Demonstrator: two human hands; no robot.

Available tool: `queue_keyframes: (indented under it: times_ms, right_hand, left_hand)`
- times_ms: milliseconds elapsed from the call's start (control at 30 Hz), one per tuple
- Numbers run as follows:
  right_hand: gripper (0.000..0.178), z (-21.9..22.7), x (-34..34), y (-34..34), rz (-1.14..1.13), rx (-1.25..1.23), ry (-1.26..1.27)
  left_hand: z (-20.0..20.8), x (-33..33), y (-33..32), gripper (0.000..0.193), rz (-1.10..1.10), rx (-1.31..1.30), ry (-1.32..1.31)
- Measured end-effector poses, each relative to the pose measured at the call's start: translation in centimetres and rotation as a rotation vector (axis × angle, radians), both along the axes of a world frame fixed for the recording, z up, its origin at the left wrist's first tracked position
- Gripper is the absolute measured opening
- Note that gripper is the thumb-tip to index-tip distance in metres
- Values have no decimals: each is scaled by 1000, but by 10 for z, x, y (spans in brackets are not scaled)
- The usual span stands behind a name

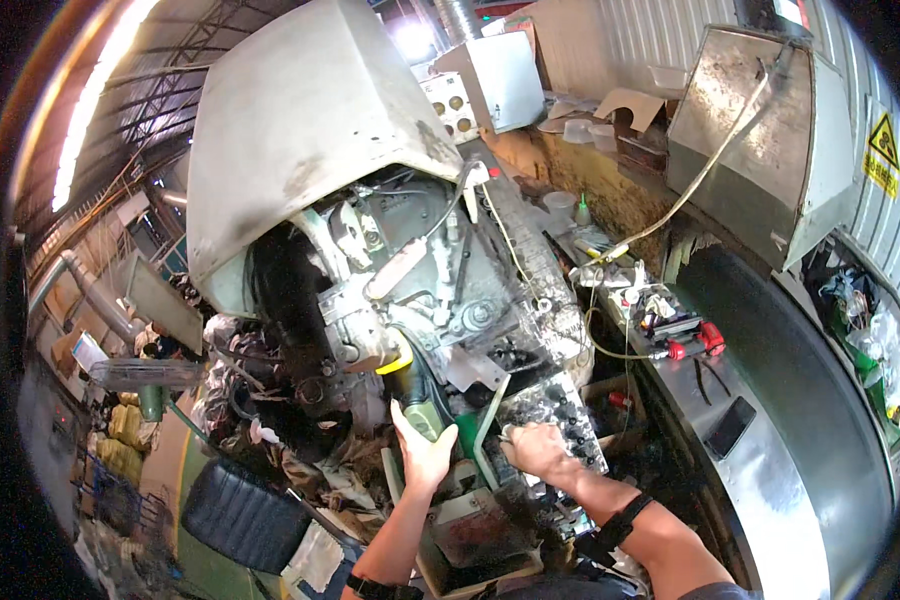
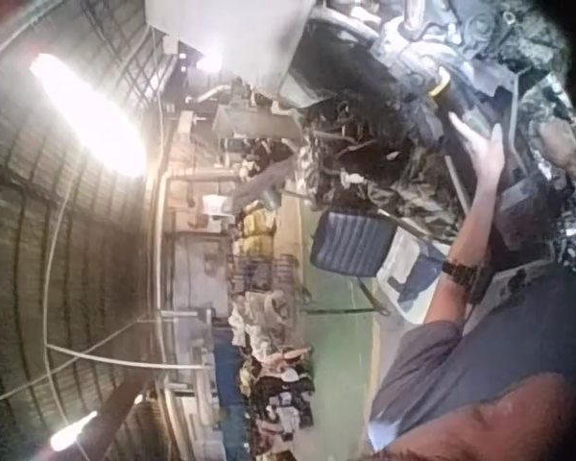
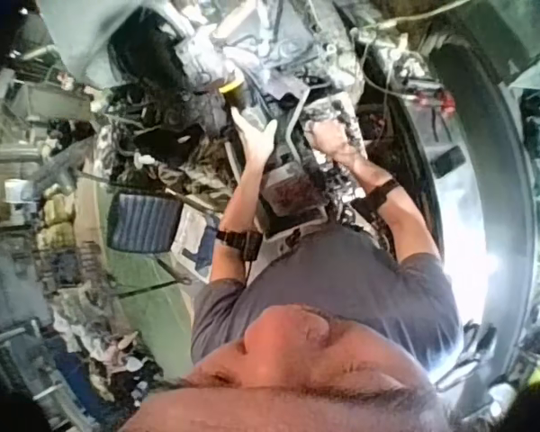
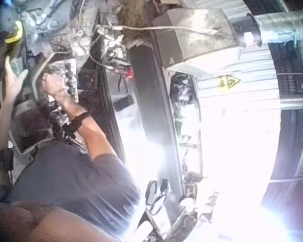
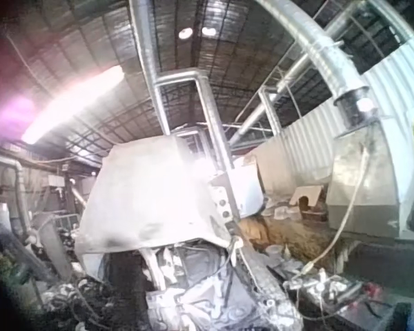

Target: Operating industrial machinery to shape and process shoe components.

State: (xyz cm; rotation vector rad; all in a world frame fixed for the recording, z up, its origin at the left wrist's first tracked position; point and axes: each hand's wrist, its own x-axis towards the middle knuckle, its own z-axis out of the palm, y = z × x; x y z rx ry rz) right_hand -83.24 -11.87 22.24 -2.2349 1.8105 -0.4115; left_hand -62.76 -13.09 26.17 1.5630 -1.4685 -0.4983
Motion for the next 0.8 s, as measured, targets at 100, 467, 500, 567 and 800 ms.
queue_keyframes:
  times_ms: [100, 467, 500, 567, 800]
  right_hand:
    - [33, 0, 0, -3, -3, 20, -41]
    - [29, 7, -1, -1, -7, -8, -121]
    - [29, 9, -2, -2, -1, -1, -124]
    - [28, 10, -2, -1, 1, 7, -126]
    - [28, 9, -1, -2, 4, 13, -141]
  left_hand:
    - [1, -1, 0, 113, 4, -1, 0]
    - [2, -1, 1, 111, -12, -56, -9]
    - [1, -1, 0, 111, -18, -64, -8]
    - [1, -1, 0, 111, -27, -70, -8]
    - [2, 1, 3, 111, -44, -74, 9]
